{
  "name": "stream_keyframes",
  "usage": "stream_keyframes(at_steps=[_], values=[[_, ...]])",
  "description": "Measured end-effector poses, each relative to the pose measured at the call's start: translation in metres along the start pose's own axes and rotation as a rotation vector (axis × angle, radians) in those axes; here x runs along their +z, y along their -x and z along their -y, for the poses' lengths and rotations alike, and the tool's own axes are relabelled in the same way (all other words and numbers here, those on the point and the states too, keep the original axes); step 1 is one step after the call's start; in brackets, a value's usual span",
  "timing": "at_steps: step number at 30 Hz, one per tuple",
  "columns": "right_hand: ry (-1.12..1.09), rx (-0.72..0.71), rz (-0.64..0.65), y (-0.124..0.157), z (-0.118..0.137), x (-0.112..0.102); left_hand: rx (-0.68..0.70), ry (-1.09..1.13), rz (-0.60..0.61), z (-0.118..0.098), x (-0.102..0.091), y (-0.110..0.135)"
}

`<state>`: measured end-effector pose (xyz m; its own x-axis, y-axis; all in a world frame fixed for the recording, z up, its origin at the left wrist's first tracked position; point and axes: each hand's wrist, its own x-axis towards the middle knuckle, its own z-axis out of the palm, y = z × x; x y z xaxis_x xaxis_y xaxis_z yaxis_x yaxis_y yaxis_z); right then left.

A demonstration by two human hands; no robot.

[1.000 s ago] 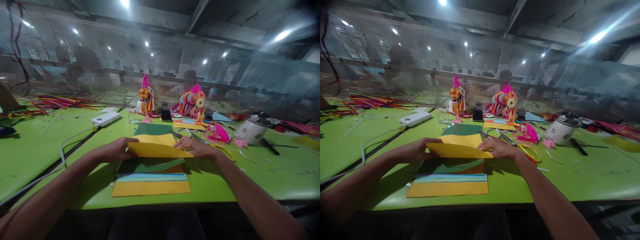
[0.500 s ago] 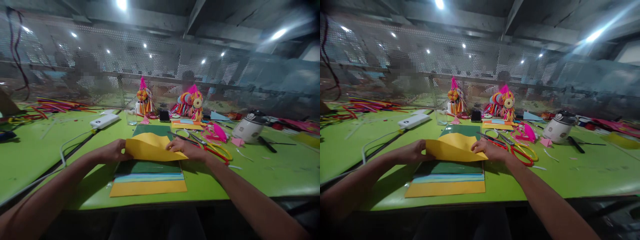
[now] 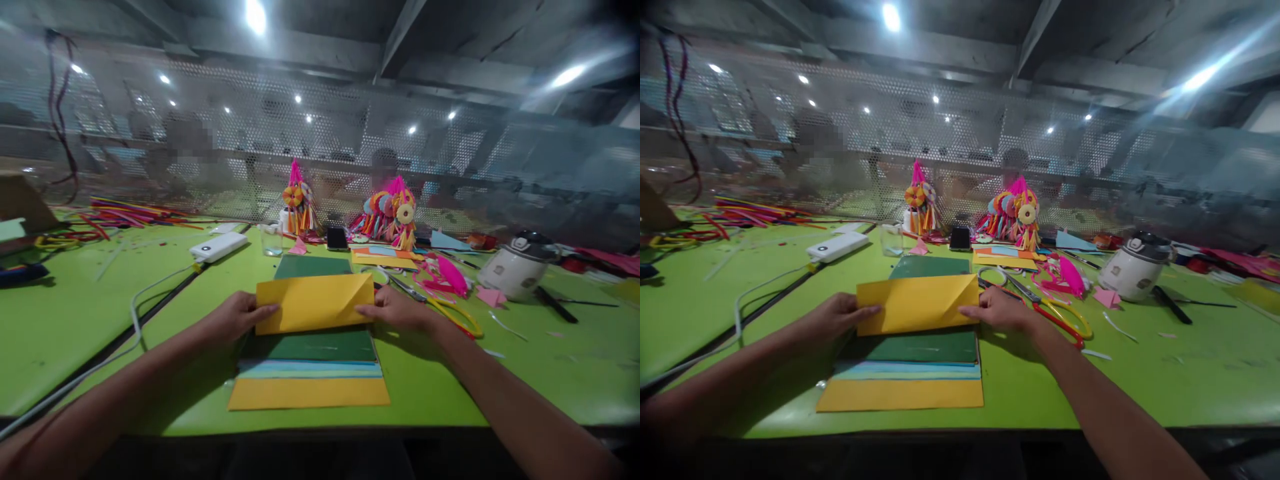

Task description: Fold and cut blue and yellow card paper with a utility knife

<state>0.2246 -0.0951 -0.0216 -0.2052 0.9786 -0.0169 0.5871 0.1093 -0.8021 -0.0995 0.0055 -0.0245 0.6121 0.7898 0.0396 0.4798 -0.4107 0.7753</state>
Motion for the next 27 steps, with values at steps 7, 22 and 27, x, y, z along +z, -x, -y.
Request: stream_keyframes(at_steps=[7, 22, 27], values=[[-0.026, 0.197, -0.3, -0.019, -0.013, 0.025, -0.044, -0.415, -0.161, -0.004, 0.004, -0.032], [0.073, 0.236, -0.35, -0.028, -0.008, 0.024, 0.19, -0.613, -0.145, -0.014, 0.001, -0.074], [0.074, 0.227, -0.373, -0.027, -0.009, 0.026, 0.157, -0.692, 0.07, -0.034, 0.015, -0.097]])
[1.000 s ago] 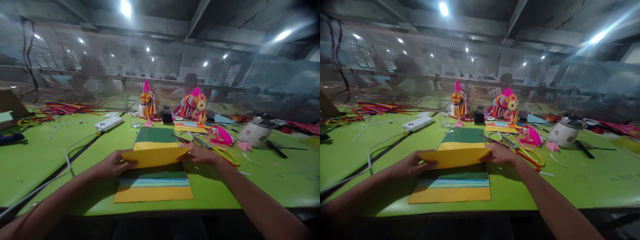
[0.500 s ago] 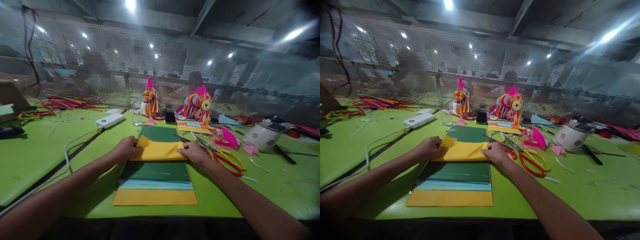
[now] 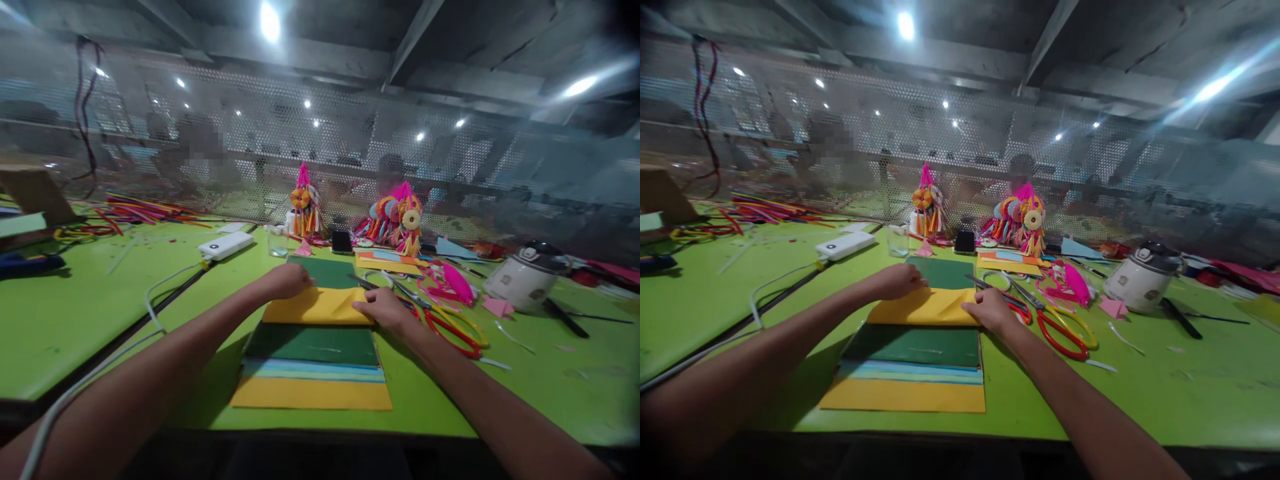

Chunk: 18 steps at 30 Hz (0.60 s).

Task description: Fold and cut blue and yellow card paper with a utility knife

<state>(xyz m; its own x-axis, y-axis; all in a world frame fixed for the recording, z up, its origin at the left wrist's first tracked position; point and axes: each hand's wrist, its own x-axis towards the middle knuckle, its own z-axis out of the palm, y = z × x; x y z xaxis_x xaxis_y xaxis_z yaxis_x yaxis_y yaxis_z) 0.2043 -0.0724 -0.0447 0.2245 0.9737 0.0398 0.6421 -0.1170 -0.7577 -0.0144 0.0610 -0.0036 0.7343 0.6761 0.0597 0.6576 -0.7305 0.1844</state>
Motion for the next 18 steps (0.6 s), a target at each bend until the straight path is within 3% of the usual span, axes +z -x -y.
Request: stream_keyframes(at_steps=[4, 9, 13, 18], values=[[-0.043, 0.003, 0.023, 0.0, -0.003, 0.001, 0.011, 0.015, 0.032, -0.004, 0.001, -0.011], [-0.113, 0.0, 0.058, 0.002, -0.003, 0.002, 0.038, 0.219, 0.129, 0.003, -0.003, -0.005], [-0.172, -0.007, 0.104, 0.008, -0.001, -0.003, 0.053, 0.323, 0.088, 0.005, -0.006, 0.004], [-0.112, -0.089, 0.112, 0.011, 0.002, -0.029, 0.104, 0.358, -0.006, 0.0, -0.02, 0.015]])
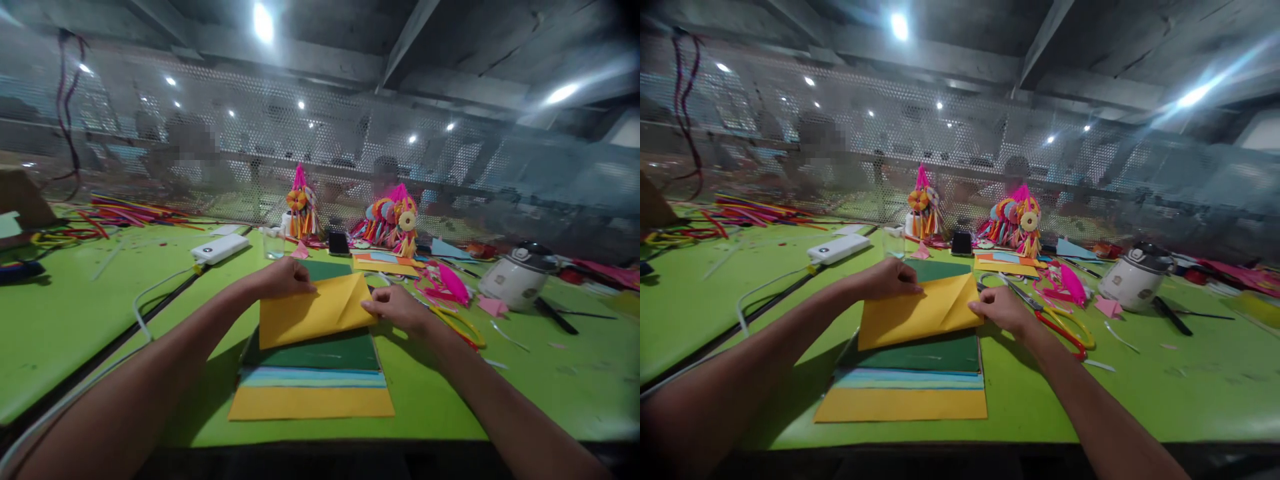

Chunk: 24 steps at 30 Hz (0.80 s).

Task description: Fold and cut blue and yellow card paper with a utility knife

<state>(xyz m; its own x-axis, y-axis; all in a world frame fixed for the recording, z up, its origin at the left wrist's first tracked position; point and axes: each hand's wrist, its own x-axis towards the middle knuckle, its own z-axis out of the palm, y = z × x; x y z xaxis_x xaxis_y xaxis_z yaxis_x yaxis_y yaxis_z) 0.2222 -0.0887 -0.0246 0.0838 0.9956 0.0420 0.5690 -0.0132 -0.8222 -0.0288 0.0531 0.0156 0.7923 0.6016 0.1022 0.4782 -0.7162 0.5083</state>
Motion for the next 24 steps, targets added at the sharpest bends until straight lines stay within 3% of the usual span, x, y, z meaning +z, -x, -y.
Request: stream_keyframes(at_steps=[2, 4, 7, 8, 10, 12, 14, 17, 20, 24], values=[[0.0, -0.029, -0.052, 0.001, 0.005, -0.013, 0.047, 0.0, -0.035, -0.005, -0.004, 0.003], [0.03, -0.118, -0.231, 0.005, 0.016, -0.022, 0.094, -0.021, -0.037, -0.01, -0.007, 0.005], [0.227, -0.464, -0.506, 0.014, 0.045, -0.026, 0.187, -0.074, -0.006, -0.018, -0.006, 0.007], [0.323, -0.605, -0.489, 0.018, 0.057, -0.023, 0.227, -0.089, 0.002, -0.021, -0.005, 0.008], [0.536, -0.749, -0.307, 0.022, 0.077, -0.014, 0.311, -0.1, 0.007, -0.029, -0.002, 0.01], [0.742, -0.739, -0.101, 0.023, 0.09, -0.003, 0.378, -0.105, 0.004, -0.036, 0.001, 0.012], [0.868, -0.641, 0.021, 0.02, 0.092, 0.005, 0.406, -0.121, -0.001, -0.04, 0.003, 0.014], [0.866, -0.532, 0.032, 0.014, 0.08, 0.01, 0.374, -0.136, 0.009, -0.038, -0.002, 0.016], [0.702, -0.542, -0.009, 0.008, 0.065, 0.005, 0.293, -0.09, 0.029, -0.025, -0.013, 0.015], [0.502, -0.521, -0.069, 0.003, 0.048, -0.002, 0.113, 0.255, 0.007, -0.003, -0.023, 0.011]])
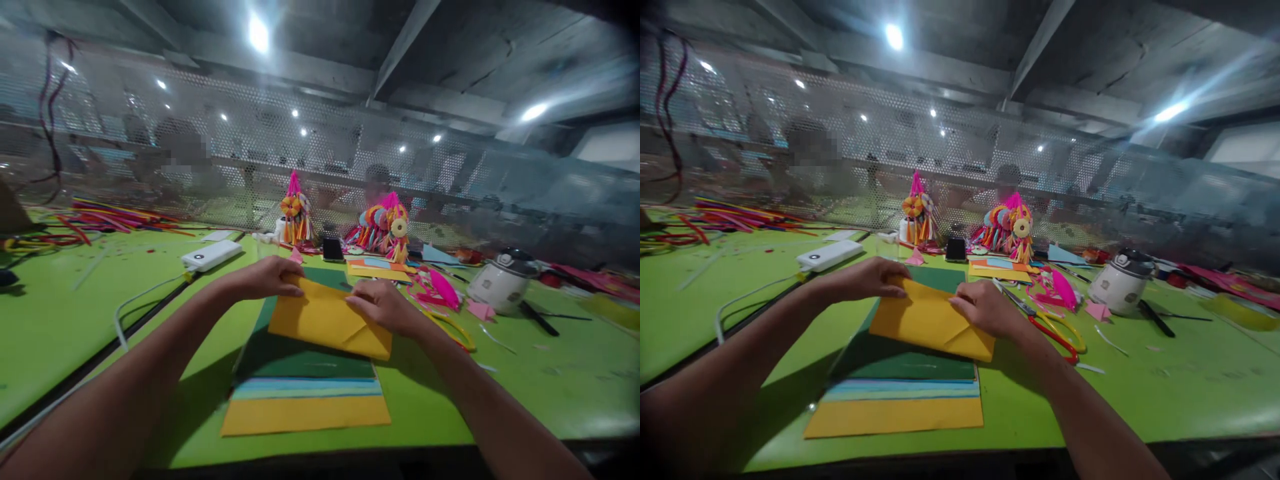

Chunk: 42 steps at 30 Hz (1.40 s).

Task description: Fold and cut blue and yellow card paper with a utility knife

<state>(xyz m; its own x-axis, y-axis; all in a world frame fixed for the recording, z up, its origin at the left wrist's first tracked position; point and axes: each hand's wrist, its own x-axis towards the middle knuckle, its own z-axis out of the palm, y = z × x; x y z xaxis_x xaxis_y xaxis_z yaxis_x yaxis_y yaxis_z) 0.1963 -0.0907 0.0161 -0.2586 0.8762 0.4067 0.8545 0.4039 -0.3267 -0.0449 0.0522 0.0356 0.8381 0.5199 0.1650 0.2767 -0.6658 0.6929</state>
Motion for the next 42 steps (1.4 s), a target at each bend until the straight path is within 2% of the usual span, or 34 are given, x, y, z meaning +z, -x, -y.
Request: stream_keyframes(at_steps=[4, 6, 9, 15, 23, 27, 31, 37, 42], values=[[-0.041, 0.05, -0.065, 0.002, -0.012, 0.005, -0.146, 0.546, -0.022, 0.009, 0.011, -0.003], [-0.056, 0.06, -0.078, 0.002, -0.017, 0.007, -0.196, 0.697, -0.025, 0.007, 0.021, -0.003], [-0.113, 0.078, -0.078, 0.001, -0.02, 0.009, -0.284, 0.79, -0.102, 0.002, 0.033, -0.003], [-0.222, 0.096, -0.033, 0.001, -0.017, 0.008, -0.377, 0.802, -0.313, -0.008, 0.043, 0.006], [-0.202, 0.04, 0.029, 0.004, -0.008, 0.003, -0.405, 0.719, -0.381, -0.009, 0.051, 0.01], [-0.155, 0.003, -0.026, 0.004, 0.008, 0.005, -0.375, 0.688, -0.383, -0.013, 0.058, 0.008], [-0.137, 0.042, -0.137, 0.005, 0.02, 0.01, -0.327, 0.629, -0.406, -0.018, 0.062, 0.008], [-0.245, 0.091, -0.206, 0.005, 0.017, 0.009, -0.276, 0.587, -0.435, -0.027, 0.063, 0.011], [-0.239, 0.047, -0.247, 0.006, 0.016, 0.006, -0.25, 0.62, -0.441, -0.031, 0.064, 0.013]])
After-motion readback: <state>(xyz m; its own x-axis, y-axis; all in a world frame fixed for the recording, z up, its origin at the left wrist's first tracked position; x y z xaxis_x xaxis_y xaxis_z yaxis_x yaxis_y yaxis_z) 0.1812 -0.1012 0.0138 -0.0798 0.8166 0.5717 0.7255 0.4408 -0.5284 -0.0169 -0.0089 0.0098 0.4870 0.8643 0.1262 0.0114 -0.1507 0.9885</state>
